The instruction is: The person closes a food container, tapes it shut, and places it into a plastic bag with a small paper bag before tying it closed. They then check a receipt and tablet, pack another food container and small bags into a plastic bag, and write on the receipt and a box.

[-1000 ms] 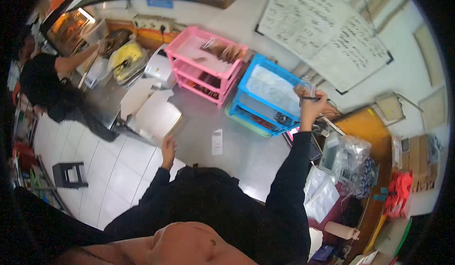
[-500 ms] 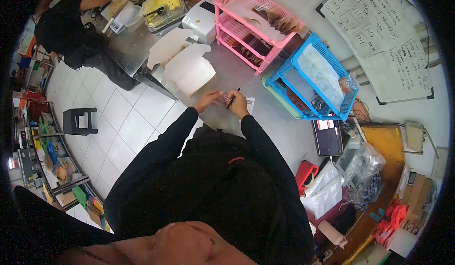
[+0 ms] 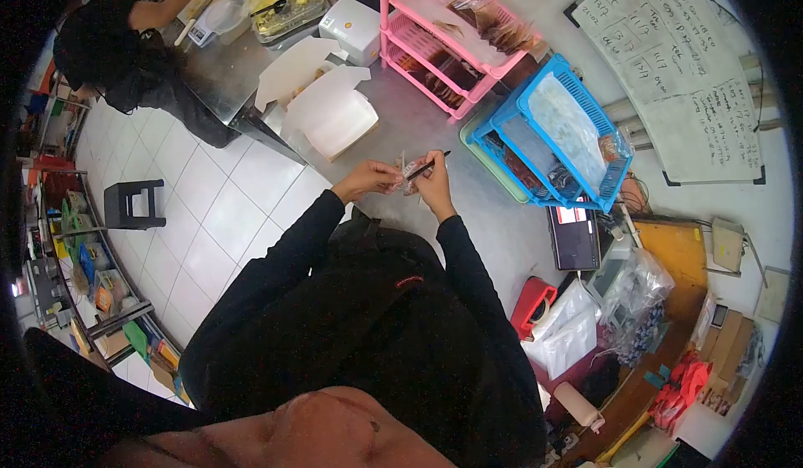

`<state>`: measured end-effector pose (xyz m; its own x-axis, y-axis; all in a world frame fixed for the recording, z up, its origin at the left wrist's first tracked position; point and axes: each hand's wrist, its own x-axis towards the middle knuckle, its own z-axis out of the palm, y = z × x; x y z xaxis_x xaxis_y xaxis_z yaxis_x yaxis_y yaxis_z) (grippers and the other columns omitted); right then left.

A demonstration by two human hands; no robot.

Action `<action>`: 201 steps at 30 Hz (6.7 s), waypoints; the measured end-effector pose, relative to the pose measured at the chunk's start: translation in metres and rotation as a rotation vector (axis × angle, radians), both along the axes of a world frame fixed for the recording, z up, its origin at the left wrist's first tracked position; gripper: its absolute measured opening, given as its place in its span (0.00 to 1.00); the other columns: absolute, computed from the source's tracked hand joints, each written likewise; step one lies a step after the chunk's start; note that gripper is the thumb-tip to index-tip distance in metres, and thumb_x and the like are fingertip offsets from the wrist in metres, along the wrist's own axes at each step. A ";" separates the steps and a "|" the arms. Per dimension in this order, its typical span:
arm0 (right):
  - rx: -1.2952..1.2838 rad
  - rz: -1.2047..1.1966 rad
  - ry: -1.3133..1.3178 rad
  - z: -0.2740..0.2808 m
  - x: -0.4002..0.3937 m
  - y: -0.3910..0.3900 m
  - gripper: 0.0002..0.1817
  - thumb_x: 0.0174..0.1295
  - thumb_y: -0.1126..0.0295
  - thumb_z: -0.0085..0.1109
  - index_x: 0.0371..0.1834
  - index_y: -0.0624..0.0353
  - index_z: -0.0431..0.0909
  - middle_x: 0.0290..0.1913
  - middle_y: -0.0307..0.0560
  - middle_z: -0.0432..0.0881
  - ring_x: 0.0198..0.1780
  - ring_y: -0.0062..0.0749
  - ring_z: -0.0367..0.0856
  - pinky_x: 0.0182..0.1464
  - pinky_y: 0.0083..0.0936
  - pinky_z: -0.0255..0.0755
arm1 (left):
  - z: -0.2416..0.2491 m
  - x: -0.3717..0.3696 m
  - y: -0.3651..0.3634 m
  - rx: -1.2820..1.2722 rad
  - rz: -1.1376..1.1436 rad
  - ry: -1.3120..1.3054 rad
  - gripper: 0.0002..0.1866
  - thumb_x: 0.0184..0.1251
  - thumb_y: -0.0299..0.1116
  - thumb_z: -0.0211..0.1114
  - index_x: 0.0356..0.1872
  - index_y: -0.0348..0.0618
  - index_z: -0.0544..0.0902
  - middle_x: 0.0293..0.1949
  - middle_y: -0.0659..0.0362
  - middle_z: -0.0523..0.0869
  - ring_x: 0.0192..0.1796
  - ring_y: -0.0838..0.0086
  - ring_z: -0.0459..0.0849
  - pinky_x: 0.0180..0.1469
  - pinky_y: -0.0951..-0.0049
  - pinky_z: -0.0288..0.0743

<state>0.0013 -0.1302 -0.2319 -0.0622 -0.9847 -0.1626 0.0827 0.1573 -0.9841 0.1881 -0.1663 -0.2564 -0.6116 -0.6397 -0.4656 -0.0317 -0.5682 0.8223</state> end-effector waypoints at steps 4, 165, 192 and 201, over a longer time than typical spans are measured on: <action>-0.200 -0.020 0.129 -0.020 -0.007 0.000 0.21 0.43 0.91 0.45 0.37 0.53 0.57 0.35 0.43 0.73 0.33 0.24 0.76 0.33 0.21 0.73 | 0.021 0.000 0.007 0.171 0.016 0.069 0.12 0.59 0.36 0.69 0.39 0.39 0.85 0.33 0.61 0.84 0.34 0.79 0.82 0.34 0.77 0.78; -0.013 -0.283 0.143 0.069 -0.015 0.046 0.32 0.65 0.52 0.55 0.62 0.69 0.67 0.56 0.52 0.76 0.55 0.28 0.74 0.55 0.25 0.68 | 0.073 0.040 -0.040 -0.979 0.169 -0.663 0.17 0.69 0.37 0.51 0.28 0.32 0.79 0.28 0.38 0.80 0.36 0.42 0.78 0.38 0.51 0.70; 0.458 -1.127 0.709 -0.067 -0.171 0.247 0.17 0.60 0.57 0.59 0.44 0.59 0.79 0.38 0.53 0.82 0.43 0.42 0.80 0.44 0.33 0.71 | -0.040 -0.056 0.074 -0.355 -0.301 -0.335 0.20 0.69 0.50 0.54 0.54 0.50 0.78 0.42 0.62 0.82 0.39 0.78 0.79 0.37 0.76 0.71; 0.203 -0.563 1.091 -0.042 -0.145 0.176 0.12 0.55 0.69 0.57 0.44 0.51 0.78 0.33 0.51 0.80 0.40 0.50 0.78 0.42 0.41 0.70 | -0.034 -0.124 0.104 -0.573 -0.457 -0.210 0.13 0.68 0.37 0.59 0.48 0.42 0.80 0.38 0.57 0.84 0.35 0.76 0.81 0.40 0.75 0.75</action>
